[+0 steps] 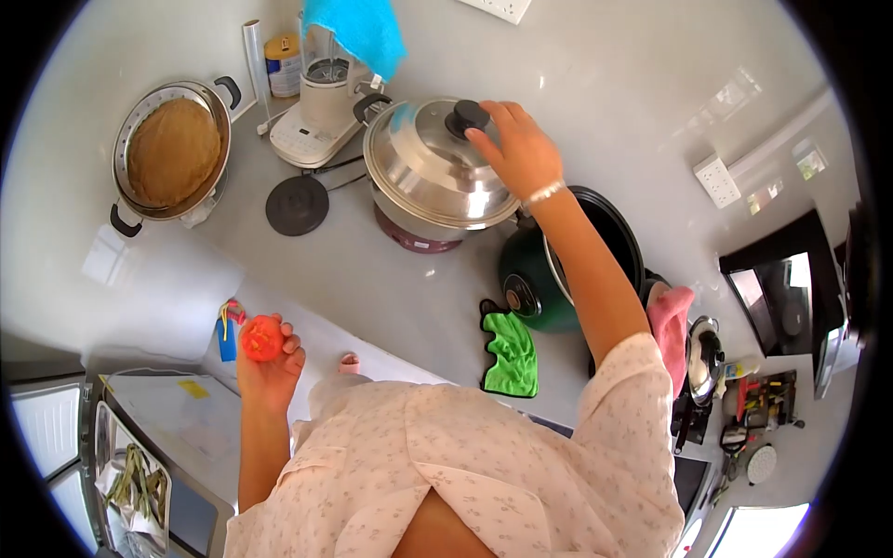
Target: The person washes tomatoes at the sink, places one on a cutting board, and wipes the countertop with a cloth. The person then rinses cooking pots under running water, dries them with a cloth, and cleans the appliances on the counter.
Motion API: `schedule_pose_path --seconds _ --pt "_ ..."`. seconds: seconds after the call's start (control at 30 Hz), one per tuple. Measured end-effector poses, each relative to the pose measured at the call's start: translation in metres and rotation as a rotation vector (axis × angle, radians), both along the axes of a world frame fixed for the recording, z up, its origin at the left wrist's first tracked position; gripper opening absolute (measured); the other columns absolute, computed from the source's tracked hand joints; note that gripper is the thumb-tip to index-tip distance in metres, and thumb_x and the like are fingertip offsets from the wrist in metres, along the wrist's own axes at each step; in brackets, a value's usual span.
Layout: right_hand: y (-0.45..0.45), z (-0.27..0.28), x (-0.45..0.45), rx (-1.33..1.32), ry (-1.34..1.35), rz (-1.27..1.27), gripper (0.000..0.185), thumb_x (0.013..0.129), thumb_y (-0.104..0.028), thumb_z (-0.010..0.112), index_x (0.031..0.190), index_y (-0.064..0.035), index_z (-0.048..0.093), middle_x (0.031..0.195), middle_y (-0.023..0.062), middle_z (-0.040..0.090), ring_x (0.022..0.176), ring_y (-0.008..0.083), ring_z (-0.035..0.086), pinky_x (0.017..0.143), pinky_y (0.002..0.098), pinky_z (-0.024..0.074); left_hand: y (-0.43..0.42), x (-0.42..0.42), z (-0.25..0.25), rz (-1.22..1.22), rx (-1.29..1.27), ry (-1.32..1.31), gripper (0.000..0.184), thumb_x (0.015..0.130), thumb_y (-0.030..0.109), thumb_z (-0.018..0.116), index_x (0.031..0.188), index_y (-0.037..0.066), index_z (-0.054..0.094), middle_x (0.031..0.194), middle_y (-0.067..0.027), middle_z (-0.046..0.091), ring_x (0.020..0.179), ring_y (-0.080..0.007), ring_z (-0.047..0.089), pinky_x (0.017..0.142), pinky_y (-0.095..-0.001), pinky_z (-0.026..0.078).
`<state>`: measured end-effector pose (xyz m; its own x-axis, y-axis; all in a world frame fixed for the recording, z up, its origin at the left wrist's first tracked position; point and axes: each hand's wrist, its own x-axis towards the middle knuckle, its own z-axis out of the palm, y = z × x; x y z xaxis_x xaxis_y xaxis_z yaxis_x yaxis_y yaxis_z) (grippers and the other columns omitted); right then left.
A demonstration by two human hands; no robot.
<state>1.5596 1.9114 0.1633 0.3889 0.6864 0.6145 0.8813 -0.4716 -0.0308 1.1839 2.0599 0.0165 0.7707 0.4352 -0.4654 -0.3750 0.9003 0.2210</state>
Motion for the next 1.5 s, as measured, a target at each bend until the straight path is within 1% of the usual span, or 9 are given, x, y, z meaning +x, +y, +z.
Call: schedule_pose_path --seconds 0.13,0.27,0.37,0.43,0.53,0.73,0.87,1.07,1.5 --pt "0.047 -0.016 0.033 -0.151 -0.031 -0.156 0.045 0.088 -0.048 0.057 0.119 -0.0156 0.059 0.114 0.0078 0.059 0.092 0.0259 0.064 0.071 0.0391 0.0531 0.032 -0.017 -0.012 0.055 -0.030 -0.015 0.031 0.094 0.036 0.051 0.100 0.006 0.056 0.084 -0.0083 0.060 0.067 -0.0193 0.051 0.054 -0.0293 0.040" --pt "0.064 -0.026 0.045 -0.255 0.084 -0.250 0.045 0.089 -0.053 0.053 0.113 -0.0153 0.061 0.106 0.0108 0.058 0.089 0.0287 0.064 0.073 0.0418 0.0529 0.054 -0.024 -0.018 0.084 -0.034 0.017 0.030 0.094 0.035 0.051 0.100 0.006 0.057 0.084 -0.0086 0.060 0.067 -0.0194 0.052 0.054 -0.0291 0.041" --pt "0.065 -0.028 0.042 -0.238 0.215 -0.333 0.036 0.089 -0.046 0.054 0.109 -0.0161 0.062 0.107 0.0114 0.058 0.087 0.0308 0.064 0.074 0.0417 0.0532 0.063 -0.016 -0.013 0.042 -0.014 0.044 0.030 0.093 0.035 0.052 0.100 0.006 0.057 0.084 -0.0086 0.060 0.068 -0.0198 0.053 0.055 -0.0291 0.042" --pt "0.064 -0.025 0.045 -0.226 0.152 -0.231 0.028 0.088 -0.038 0.055 0.106 -0.0172 0.061 0.103 0.0135 0.059 0.086 0.0329 0.064 0.074 0.0416 0.0538 0.068 -0.005 -0.013 0.002 -0.010 0.038 0.030 0.093 0.035 0.052 0.100 0.006 0.057 0.084 -0.0085 0.060 0.068 -0.0198 0.053 0.055 -0.0292 0.042" --pt "0.061 -0.010 0.053 -0.128 0.099 -0.337 0.026 0.086 -0.033 0.055 0.108 -0.0199 0.062 0.100 0.0127 0.061 0.086 0.0332 0.064 0.075 0.0415 0.0538 0.072 0.010 -0.011 -0.064 -0.008 0.020 0.031 0.092 0.034 0.053 0.101 0.005 0.057 0.084 -0.0083 0.061 0.068 -0.0198 0.053 0.056 -0.0293 0.042" --pt "-0.008 0.056 0.056 0.136 0.025 -0.313 0.030 0.092 -0.039 0.051 0.114 -0.0242 0.063 0.101 0.0113 0.062 0.090 0.0318 0.063 0.075 0.0402 0.0511 0.074 0.033 -0.009 -0.136 0.006 0.077 0.027 0.095 0.031 0.049 0.102 0.005 0.056 0.085 -0.0064 0.060 0.068 -0.0182 0.051 0.054 -0.0277 0.039" --pt "-0.075 0.072 0.058 0.159 -0.007 -0.418 0.028 0.092 -0.037 0.051 0.113 -0.0217 0.063 0.103 0.0131 0.062 0.089 0.0340 0.062 0.076 0.0407 0.0507 0.080 0.043 -0.021 -0.204 0.016 -0.002 0.027 0.095 0.031 0.049 0.103 0.006 0.056 0.086 -0.0066 0.061 0.069 -0.0185 0.052 0.055 -0.0273 0.040" --pt "-0.167 0.043 0.053 0.056 0.020 -0.673 0.027 0.093 -0.036 0.050 0.112 -0.0206 0.062 0.103 0.0144 0.061 0.088 0.0352 0.062 0.075 0.0423 0.0508 0.079 0.062 -0.019 -0.268 0.028 0.000 0.027 0.095 0.031 0.050 0.104 0.005 0.055 0.088 -0.0066 0.061 0.071 -0.0182 0.052 0.057 -0.0275 0.041" --pt "-0.235 -0.019 0.036 -0.142 0.030 -0.788 0.024 0.091 -0.033 0.055 0.110 -0.0203 0.063 0.100 0.0120 0.060 0.085 0.0320 0.063 0.073 0.0424 0.0522 0.068 0.088 -0.014 -0.362 0.002 -0.006 0.026 0.095 0.031 0.050 0.103 0.006 0.055 0.088 -0.0057 0.060 0.071 -0.0173 0.051 0.057 -0.0268 0.040"
